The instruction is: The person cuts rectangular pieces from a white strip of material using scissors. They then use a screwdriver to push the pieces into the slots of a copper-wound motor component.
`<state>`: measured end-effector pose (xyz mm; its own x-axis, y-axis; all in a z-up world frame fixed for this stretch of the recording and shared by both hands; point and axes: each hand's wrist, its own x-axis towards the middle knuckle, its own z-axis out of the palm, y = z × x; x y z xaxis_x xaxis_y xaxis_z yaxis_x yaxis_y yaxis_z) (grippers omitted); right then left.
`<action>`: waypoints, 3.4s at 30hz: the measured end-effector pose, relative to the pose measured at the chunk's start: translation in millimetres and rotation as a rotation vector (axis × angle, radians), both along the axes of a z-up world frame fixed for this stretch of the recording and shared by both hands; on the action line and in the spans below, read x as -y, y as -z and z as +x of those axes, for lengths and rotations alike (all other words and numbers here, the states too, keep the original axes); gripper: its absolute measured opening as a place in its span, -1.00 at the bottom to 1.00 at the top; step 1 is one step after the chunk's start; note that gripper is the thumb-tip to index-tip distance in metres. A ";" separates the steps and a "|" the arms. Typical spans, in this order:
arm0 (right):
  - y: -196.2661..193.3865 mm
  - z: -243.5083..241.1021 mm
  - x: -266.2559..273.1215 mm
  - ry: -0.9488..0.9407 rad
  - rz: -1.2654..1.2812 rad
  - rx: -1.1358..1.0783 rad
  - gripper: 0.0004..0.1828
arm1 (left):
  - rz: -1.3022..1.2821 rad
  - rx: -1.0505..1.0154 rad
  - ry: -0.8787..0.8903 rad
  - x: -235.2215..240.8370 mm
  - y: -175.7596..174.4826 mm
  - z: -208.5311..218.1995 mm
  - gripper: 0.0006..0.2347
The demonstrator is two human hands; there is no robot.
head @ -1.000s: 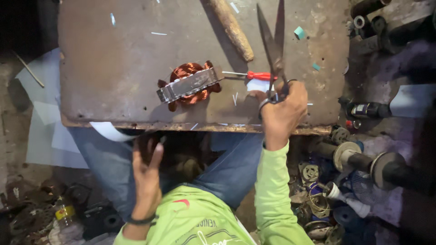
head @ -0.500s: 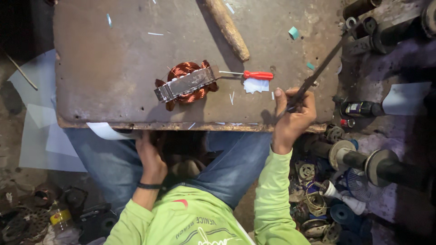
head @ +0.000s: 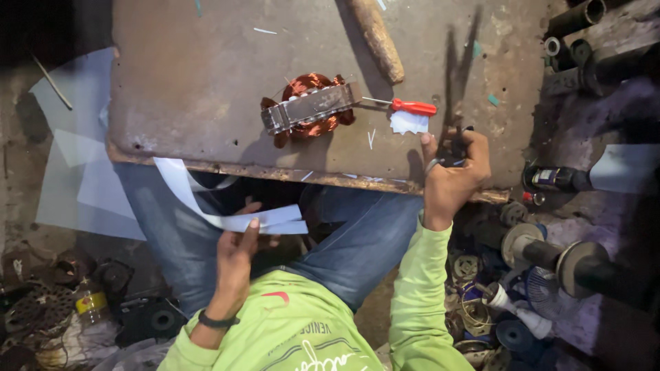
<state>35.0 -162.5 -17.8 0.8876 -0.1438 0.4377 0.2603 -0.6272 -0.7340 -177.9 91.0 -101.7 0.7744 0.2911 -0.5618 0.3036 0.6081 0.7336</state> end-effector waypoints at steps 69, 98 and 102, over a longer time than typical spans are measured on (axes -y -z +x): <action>-42.1 -141.6 -41.3 -0.282 0.680 -0.777 -0.73 | 0.200 0.268 0.232 27.4 -102.0 100.6 -0.80; 4.1 -200.4 -19.5 -0.351 0.341 -0.919 -0.78 | 0.411 0.218 0.353 36.7 -88.0 104.0 -0.83; 8.9 -193.4 -12.6 -0.275 0.418 -0.888 -0.79 | 0.265 0.292 0.310 42.3 -92.5 117.0 -0.82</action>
